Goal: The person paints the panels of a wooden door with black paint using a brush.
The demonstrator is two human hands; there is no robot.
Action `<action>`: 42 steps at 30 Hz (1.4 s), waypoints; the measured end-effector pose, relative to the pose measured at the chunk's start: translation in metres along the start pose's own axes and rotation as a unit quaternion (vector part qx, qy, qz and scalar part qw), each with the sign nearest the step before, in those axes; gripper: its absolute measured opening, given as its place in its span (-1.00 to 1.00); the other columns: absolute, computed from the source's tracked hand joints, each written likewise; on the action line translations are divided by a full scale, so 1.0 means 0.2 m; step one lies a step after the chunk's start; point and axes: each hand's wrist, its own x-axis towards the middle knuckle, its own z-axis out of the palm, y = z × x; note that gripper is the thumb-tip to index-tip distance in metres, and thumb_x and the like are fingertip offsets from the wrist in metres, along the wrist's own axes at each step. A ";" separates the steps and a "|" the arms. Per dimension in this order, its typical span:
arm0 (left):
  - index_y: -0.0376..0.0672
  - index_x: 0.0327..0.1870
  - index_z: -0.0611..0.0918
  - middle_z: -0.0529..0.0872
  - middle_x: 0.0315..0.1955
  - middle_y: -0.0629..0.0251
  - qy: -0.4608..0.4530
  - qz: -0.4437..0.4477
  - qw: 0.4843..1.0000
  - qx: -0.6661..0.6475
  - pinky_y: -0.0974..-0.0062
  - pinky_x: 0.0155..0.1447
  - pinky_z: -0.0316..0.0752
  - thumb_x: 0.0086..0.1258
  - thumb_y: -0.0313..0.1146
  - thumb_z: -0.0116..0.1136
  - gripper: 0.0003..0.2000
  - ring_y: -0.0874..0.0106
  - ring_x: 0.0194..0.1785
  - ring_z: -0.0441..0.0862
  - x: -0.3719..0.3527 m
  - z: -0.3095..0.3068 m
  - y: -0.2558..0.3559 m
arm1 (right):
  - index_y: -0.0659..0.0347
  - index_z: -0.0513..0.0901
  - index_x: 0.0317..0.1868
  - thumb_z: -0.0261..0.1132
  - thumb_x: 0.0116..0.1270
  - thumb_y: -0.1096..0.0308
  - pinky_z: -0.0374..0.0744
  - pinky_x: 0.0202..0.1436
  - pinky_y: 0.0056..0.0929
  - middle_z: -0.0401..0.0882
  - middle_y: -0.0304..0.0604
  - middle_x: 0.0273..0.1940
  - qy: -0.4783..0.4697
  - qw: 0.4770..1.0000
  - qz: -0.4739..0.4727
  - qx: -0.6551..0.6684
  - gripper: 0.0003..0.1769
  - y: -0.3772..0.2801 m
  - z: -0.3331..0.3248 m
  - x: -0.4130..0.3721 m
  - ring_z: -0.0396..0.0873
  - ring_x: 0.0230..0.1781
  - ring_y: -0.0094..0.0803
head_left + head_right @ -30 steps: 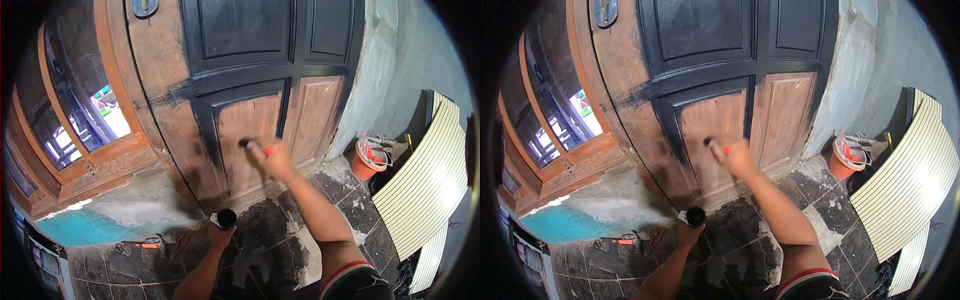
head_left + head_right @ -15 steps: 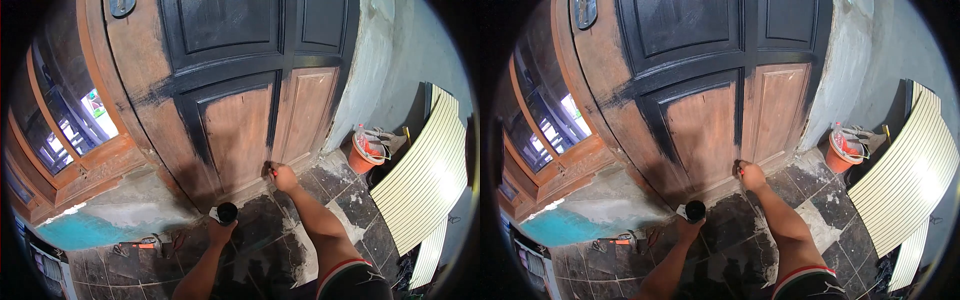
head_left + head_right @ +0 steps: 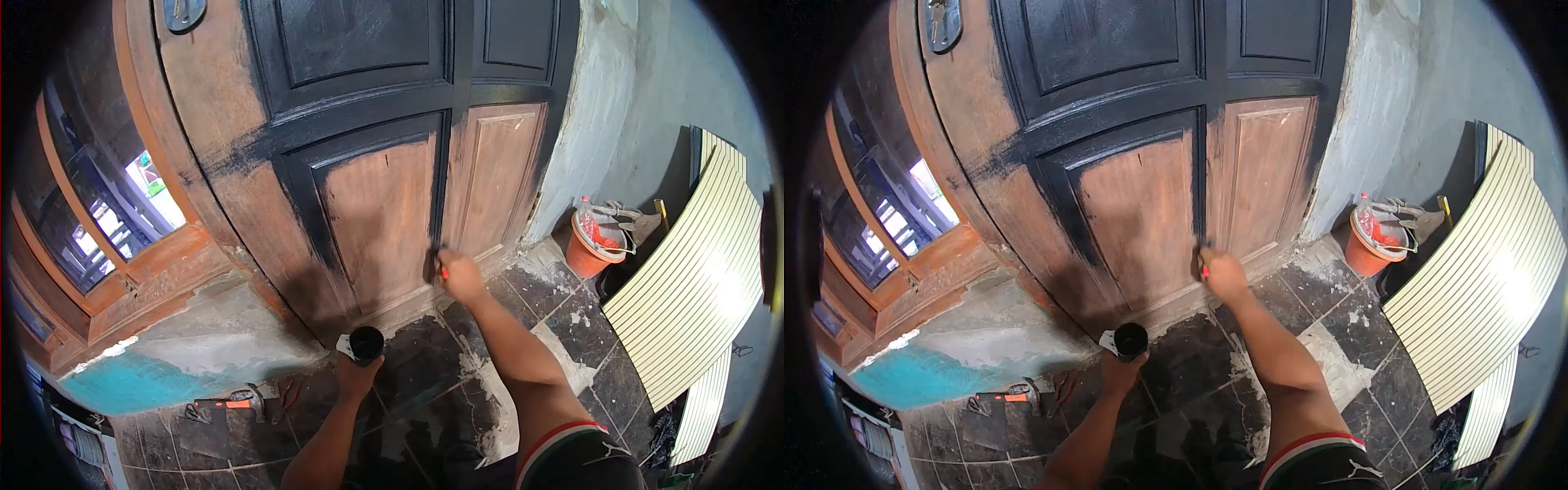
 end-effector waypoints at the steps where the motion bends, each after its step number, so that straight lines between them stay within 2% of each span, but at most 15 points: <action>1: -0.15 0.37 0.53 0.74 0.21 0.15 -0.007 0.001 1.000 -0.001 0.13 0.37 0.60 0.19 -0.33 0.72 -0.27 0.15 0.29 0.72 0.00 -0.02 0.05 | 0.25 0.69 -0.01 0.41 0.38 0.40 0.69 -0.02 0.18 0.76 0.26 -0.16 -0.036 0.998 0.049 0.019 -0.78 -0.02 0.03 -0.08 0.73 -0.12 0.34; 2: -0.15 0.37 0.53 0.74 0.21 0.16 -0.014 0.001 1.000 -0.003 0.12 0.37 0.60 0.20 -0.33 0.72 -0.27 0.15 0.29 0.73 0.01 -0.03 0.08 | 0.25 0.71 -0.02 0.43 0.34 0.37 0.69 -0.01 0.17 0.77 0.28 -0.16 -0.072 0.992 0.097 0.038 -0.76 -0.04 0.05 -0.12 0.74 -0.11 0.34; 5: -0.16 0.32 0.57 0.77 0.14 0.14 0.001 0.016 0.999 -0.040 0.16 0.36 0.60 0.15 -0.28 0.74 -0.29 0.10 0.26 0.74 0.03 -0.04 0.06 | 0.32 0.79 -0.11 0.50 0.25 0.37 0.74 0.14 0.09 0.82 0.25 -0.08 -0.248 0.967 0.058 -0.019 -0.75 0.05 0.05 -0.03 0.79 -0.04 0.26; 8: -0.16 0.30 0.60 0.80 0.12 0.13 -0.023 0.023 0.999 -0.004 0.15 0.32 0.63 0.15 -0.28 0.74 -0.32 0.10 0.24 0.78 0.06 -0.08 0.11 | 0.35 0.82 -0.15 0.57 0.21 0.34 0.73 0.05 0.05 0.82 0.24 -0.17 -0.197 0.973 -0.030 0.118 -0.73 -0.06 -0.16 0.14 0.79 -0.13 0.25; 11: -0.17 0.33 0.64 0.83 0.17 0.18 0.002 0.050 0.999 -0.017 0.18 0.37 0.62 0.20 -0.28 0.74 -0.33 0.17 0.26 0.78 0.10 -0.11 0.16 | 0.35 0.84 -0.11 0.62 0.23 0.32 0.70 -0.06 -0.10 0.81 0.11 -0.31 -0.216 0.959 0.025 0.183 -0.69 -0.43 -0.54 0.36 0.80 -0.25 0.05; 14: -0.18 0.33 0.63 0.82 0.11 0.13 0.007 0.083 0.996 -0.010 0.20 0.32 0.63 0.17 -0.24 0.75 -0.31 0.13 0.22 0.80 0.12 -0.15 0.33 | 0.31 0.85 -0.16 0.60 0.43 0.28 0.60 -0.24 -0.39 0.75 -0.23 -0.44 -0.189 0.943 -0.002 0.275 -0.76 -0.66 -0.75 0.41 0.66 -0.41 -0.51; 18: -0.18 0.33 0.63 0.81 0.13 0.22 0.005 0.087 0.995 -0.051 0.28 0.35 0.61 0.21 -0.33 0.73 -0.34 0.34 0.22 0.76 0.17 -0.15 0.34 | 0.36 0.84 -0.18 0.56 0.51 0.23 0.59 -0.25 -0.41 0.75 -0.23 -0.44 -0.194 0.938 0.004 0.287 -0.71 -0.91 -0.90 0.41 0.66 -0.38 -0.54; 21: -0.19 0.32 0.62 0.80 0.11 0.25 0.038 0.126 0.991 -0.034 0.32 0.36 0.59 0.22 -0.35 0.71 -0.36 0.35 0.20 0.75 0.19 -0.16 0.38 | 0.34 0.84 -0.18 0.54 0.48 0.28 0.59 -0.23 -0.26 0.71 -0.12 -0.46 -0.231 0.925 -0.013 0.301 -0.76 -1.02 -0.94 0.38 0.62 -0.44 -0.38; 27: -0.19 0.35 0.58 0.75 0.14 0.28 0.020 0.139 0.988 -0.066 0.37 0.37 0.57 0.24 -0.47 0.66 -0.36 0.42 0.22 0.71 0.20 -0.16 0.41 | 0.37 0.82 -0.21 0.56 0.38 0.32 0.67 -0.08 -0.07 0.77 0.24 -0.30 -0.305 0.930 -0.050 0.198 -0.76 -1.16 -0.81 0.34 0.75 -0.27 0.16; 28: -0.20 0.35 0.57 0.75 0.15 0.27 0.020 0.144 0.986 -0.075 0.37 0.37 0.57 0.24 -0.48 0.66 -0.35 0.42 0.23 0.70 0.20 -0.16 0.41 | 0.41 0.81 -0.17 0.60 0.36 0.26 0.66 -0.20 -0.14 0.72 0.24 -0.41 -0.286 0.934 -0.105 0.185 -0.69 -1.12 -0.70 0.33 0.74 -0.41 0.04; 32: -0.22 0.40 0.55 0.74 0.18 0.25 -0.026 0.123 0.984 -0.129 0.35 0.40 0.57 0.24 -0.47 0.68 -0.31 0.41 0.26 0.70 0.19 -0.18 0.48 | 0.39 0.81 -0.19 0.61 0.36 0.24 0.67 -0.08 -0.01 0.73 0.33 -0.33 -0.268 0.938 -0.134 0.172 -0.68 -1.07 -0.41 0.25 0.67 -0.25 0.37; 35: -0.23 0.42 0.54 0.74 0.19 0.23 -0.033 0.134 0.983 -0.125 0.32 0.41 0.57 0.23 -0.45 0.69 -0.28 0.39 0.28 0.70 0.18 -0.22 0.55 | 0.39 0.83 -0.18 0.61 0.36 0.24 0.68 -0.08 -0.07 0.75 0.30 -0.33 -0.321 0.932 -0.124 0.114 -0.69 -1.13 -0.50 0.28 0.72 -0.29 0.25; 38: -0.24 0.40 0.57 0.77 0.16 0.19 -0.002 0.150 0.982 -0.115 0.31 0.39 0.59 0.22 -0.41 0.71 -0.29 0.34 0.24 0.74 0.18 -0.22 0.54 | 0.37 0.85 -0.16 0.60 0.38 0.27 0.67 -0.14 -0.18 0.77 0.19 -0.37 -0.276 0.933 -0.103 0.207 -0.72 -1.15 -0.63 0.33 0.74 -0.38 -0.08; 41: -0.24 0.35 0.64 0.82 0.09 0.16 0.036 0.162 0.981 -0.098 0.30 0.33 0.62 0.20 -0.37 0.72 -0.33 0.30 0.17 0.80 0.20 -0.21 0.51 | 0.38 0.80 -0.24 0.55 0.43 0.27 0.62 -0.17 -0.15 0.66 0.20 -0.43 -0.252 0.932 -0.063 0.252 -0.72 -1.20 -0.79 0.35 0.67 -0.39 0.02; 42: -0.24 0.34 0.64 0.82 0.08 0.16 0.036 0.160 0.981 -0.102 0.30 0.33 0.62 0.20 -0.37 0.72 -0.33 0.29 0.16 0.80 0.20 -0.22 0.52 | 0.38 0.81 -0.24 0.55 0.45 0.27 0.60 -0.19 -0.20 0.64 0.13 -0.46 -0.248 0.932 -0.058 0.258 -0.72 -1.22 -0.84 0.36 0.61 -0.44 -0.11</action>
